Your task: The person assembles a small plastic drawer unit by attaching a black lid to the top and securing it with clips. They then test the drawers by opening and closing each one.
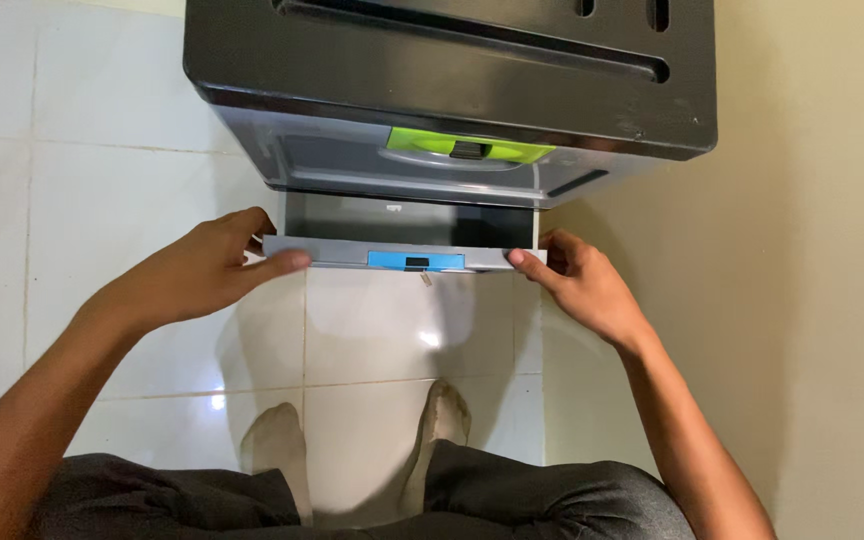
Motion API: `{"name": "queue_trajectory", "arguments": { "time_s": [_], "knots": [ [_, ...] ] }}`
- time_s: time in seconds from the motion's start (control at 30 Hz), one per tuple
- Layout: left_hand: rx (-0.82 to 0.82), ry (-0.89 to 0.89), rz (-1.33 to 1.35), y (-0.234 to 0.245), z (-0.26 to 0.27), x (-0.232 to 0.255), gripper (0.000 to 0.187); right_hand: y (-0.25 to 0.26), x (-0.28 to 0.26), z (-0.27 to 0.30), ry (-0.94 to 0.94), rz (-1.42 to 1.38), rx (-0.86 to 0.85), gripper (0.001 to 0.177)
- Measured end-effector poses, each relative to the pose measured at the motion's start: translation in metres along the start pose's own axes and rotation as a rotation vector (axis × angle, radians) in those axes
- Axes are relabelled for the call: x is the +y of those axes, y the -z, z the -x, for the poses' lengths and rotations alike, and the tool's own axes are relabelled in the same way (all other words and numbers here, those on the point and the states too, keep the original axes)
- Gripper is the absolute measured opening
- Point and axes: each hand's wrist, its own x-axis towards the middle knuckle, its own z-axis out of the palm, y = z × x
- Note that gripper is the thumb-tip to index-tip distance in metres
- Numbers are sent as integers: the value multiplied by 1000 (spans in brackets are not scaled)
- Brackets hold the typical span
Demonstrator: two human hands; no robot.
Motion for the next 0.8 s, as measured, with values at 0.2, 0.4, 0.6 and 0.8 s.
{"name": "queue_trajectory", "arguments": {
  "time_s": [0.2,0.4,0.6,0.8],
  "knots": [
    [-76,-15,-145,4,9,5,75,9,-11,11,43,59,-101,69],
    [-185,62,-302,-2,14,10,75,14,-18,22,-62,188,-232,73],
    [-258,101,-304,-2,27,10,66,13,-18,30,53,40,-343,79],
    [-312,91,-269,-2,41,17,55,9,-17,35,-39,250,-411,78]
  ]
}}
